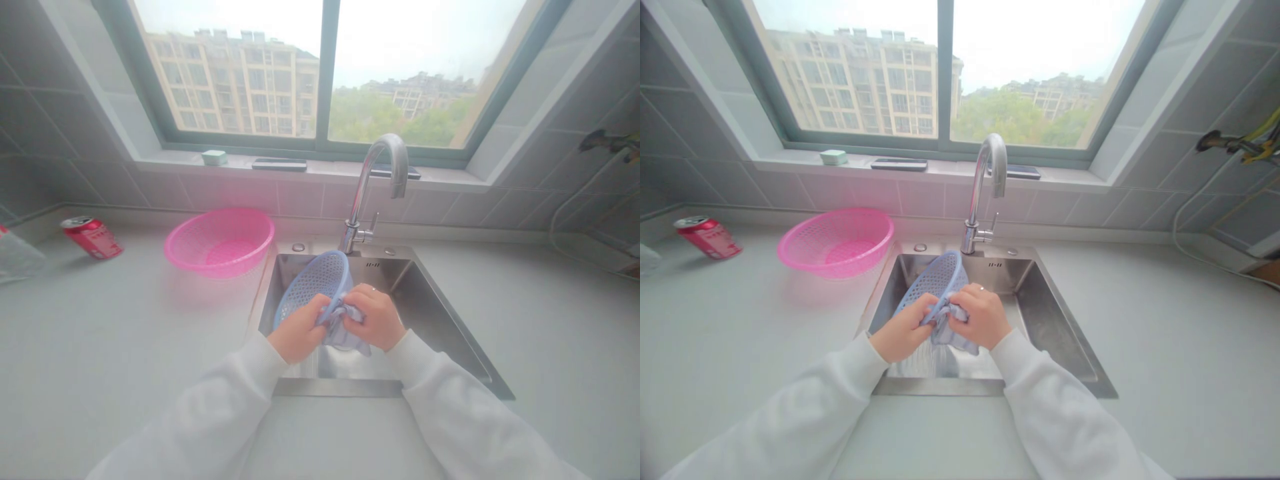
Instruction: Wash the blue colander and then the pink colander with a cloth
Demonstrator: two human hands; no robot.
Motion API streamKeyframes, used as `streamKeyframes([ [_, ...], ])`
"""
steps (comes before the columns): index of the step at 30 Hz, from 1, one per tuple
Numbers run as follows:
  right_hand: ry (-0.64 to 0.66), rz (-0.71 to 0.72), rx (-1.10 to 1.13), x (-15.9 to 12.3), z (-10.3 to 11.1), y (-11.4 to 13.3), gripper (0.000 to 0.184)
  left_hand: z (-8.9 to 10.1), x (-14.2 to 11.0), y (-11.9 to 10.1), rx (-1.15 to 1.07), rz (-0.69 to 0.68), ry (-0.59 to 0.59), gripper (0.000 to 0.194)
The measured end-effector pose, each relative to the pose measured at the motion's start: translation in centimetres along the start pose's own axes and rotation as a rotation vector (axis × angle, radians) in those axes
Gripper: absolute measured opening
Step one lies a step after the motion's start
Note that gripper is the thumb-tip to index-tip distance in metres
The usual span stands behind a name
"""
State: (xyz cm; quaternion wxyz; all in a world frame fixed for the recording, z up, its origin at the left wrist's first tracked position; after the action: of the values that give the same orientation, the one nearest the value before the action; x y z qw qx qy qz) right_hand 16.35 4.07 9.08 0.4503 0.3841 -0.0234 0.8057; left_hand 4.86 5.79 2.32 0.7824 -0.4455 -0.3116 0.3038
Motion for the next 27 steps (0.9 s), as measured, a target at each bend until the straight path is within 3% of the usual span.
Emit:
streamKeyframes([
  [2, -0.057, -0.1, -0.002, 0.3, 0.8, -1.7, 0.014, -0.2, -0.1, -0.2, -0.101, -0.004, 0.017, 0.024],
  [6, -0.114, -0.434, -0.002, 0.4, 2.0, -7.2, 0.018, -1.3, -0.5, -0.1, -0.327, 0.035, 0.088, 0.02],
  [8, -0.137, -0.506, -0.006, 0.2, 2.5, -8.2, 0.019, -1.6, -0.6, -0.1, -0.362, 0.034, 0.094, 0.02],
  [10, -0.157, -0.434, -0.018, 0.3, 2.8, -7.0, 0.018, -1.5, -0.6, 0.0, -0.377, 0.026, 0.074, 0.021],
  [12, -0.168, -0.244, -0.042, 0.3, 2.8, -3.8, 0.015, -1.1, -0.4, 0.1, -0.382, 0.023, 0.044, 0.021],
  [15, -0.098, 0.074, -0.096, -0.2, 1.4, 1.5, 0.011, 0.0, 0.0, 0.1, -0.306, 0.017, -0.014, 0.021],
  [17, -0.05, 0.139, -0.126, -0.3, 0.4, 2.7, 0.011, 0.4, 0.1, 0.0, -0.267, 0.02, -0.032, 0.022],
  [19, -0.06, 0.023, -0.13, 0.2, 0.4, 1.0, 0.013, 0.3, 0.1, 0.2, -0.282, 0.039, -0.018, 0.021],
  [24, -0.077, -0.554, -0.046, 0.3, 1.3, -8.8, 0.024, -1.5, -0.6, 0.5, -0.471, 0.101, 0.068, 0.022],
  [27, -0.07, -0.711, 0.019, -0.3, 1.4, -11.5, 0.026, -1.9, -0.8, 0.1, -0.557, 0.123, 0.092, 0.024],
])
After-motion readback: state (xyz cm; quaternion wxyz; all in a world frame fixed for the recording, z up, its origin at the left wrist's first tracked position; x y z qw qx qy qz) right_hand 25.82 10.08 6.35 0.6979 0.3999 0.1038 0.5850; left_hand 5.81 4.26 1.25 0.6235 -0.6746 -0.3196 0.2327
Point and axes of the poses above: each hand's wrist, its own x-axis towards the middle knuckle, its own z-axis out of the back of the hand, y = z × x, the point moved 10 cm from there along x, towards the middle knuckle, and after that the axes turned 8 degrees about -z, right-handed, at the moved point
